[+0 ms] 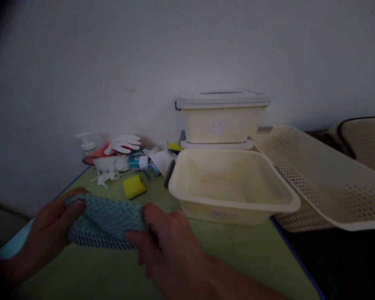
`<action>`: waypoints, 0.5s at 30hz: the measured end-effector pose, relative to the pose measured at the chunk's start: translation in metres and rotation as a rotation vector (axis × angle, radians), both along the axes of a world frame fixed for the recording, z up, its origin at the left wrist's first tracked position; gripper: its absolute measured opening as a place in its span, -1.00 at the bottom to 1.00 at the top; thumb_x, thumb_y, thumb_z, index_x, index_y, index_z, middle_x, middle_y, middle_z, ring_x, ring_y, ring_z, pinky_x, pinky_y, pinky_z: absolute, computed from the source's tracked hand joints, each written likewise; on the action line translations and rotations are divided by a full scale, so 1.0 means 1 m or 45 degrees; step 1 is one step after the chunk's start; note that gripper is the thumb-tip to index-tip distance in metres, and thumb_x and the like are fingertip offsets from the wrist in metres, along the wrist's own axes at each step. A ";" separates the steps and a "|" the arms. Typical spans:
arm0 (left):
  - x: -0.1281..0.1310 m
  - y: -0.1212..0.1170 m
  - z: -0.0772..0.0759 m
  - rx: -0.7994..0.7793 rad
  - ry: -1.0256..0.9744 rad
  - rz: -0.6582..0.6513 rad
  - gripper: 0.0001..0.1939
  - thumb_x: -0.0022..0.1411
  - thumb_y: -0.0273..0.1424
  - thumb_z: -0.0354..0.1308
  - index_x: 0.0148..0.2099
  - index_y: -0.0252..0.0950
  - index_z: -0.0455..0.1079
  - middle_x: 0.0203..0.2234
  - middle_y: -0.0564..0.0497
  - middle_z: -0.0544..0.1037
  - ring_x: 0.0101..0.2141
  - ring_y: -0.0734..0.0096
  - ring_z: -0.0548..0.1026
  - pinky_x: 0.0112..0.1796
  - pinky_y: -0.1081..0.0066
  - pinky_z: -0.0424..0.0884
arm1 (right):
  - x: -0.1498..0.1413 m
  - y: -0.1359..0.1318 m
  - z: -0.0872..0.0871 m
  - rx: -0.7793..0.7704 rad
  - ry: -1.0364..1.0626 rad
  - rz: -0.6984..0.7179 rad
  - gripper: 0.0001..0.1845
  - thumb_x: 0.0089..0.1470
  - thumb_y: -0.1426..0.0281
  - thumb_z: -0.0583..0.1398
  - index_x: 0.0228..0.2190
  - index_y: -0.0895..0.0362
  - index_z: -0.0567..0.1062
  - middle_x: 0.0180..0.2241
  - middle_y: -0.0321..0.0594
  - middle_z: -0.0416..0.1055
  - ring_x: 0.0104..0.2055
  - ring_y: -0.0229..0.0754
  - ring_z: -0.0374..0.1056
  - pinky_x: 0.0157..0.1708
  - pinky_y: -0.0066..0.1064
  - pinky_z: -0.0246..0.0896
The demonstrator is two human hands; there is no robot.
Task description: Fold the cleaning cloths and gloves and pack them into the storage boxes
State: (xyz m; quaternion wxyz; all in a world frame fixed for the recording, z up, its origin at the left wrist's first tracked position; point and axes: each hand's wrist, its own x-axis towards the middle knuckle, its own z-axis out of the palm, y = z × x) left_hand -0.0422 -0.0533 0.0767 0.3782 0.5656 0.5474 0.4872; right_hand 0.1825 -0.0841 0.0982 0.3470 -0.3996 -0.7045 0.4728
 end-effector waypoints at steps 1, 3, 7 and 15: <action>0.009 0.002 0.012 -0.024 -0.005 -0.011 -0.69 0.06 -0.10 0.11 -0.44 -0.25 0.23 -0.76 0.23 0.17 -0.79 0.63 0.13 -0.80 0.63 0.07 | 0.010 0.001 0.012 -0.001 0.028 -0.049 -0.86 0.06 0.34 0.06 -0.49 0.12 0.26 -0.69 -0.40 0.22 -0.71 -0.37 0.20 -0.75 -0.60 0.07; 0.032 0.012 0.036 0.001 0.049 -0.175 -0.65 0.06 -0.06 0.11 -0.43 -0.24 0.22 -0.82 0.24 0.19 -0.85 0.63 0.13 -0.85 0.64 0.06 | 0.034 0.006 0.036 0.026 0.053 -0.077 -0.88 0.06 0.36 0.07 -0.46 0.13 0.30 -0.69 -0.40 0.25 -0.72 -0.39 0.19 -0.74 -0.60 0.11; 0.089 0.041 0.074 0.166 0.000 -0.445 -0.67 0.05 -0.09 0.13 -0.44 -0.25 0.21 -0.84 0.19 0.32 -0.87 0.57 0.21 -0.88 0.63 0.09 | 0.083 0.018 0.076 0.077 0.022 -0.240 -0.88 0.06 0.33 0.13 -0.38 0.14 0.35 -0.70 -0.39 0.33 -0.75 -0.39 0.21 -0.78 -0.61 0.06; 0.152 0.083 0.098 0.305 0.106 -0.627 -0.92 0.01 -0.47 0.16 -0.49 -0.33 0.32 -0.70 0.17 0.36 -0.63 0.54 0.41 -0.61 0.63 0.23 | 0.158 0.039 0.092 0.563 -0.506 -0.475 -0.74 0.04 0.14 0.12 -0.45 0.08 0.38 -0.60 -0.31 0.37 -0.62 -0.30 0.28 -0.66 -0.46 0.14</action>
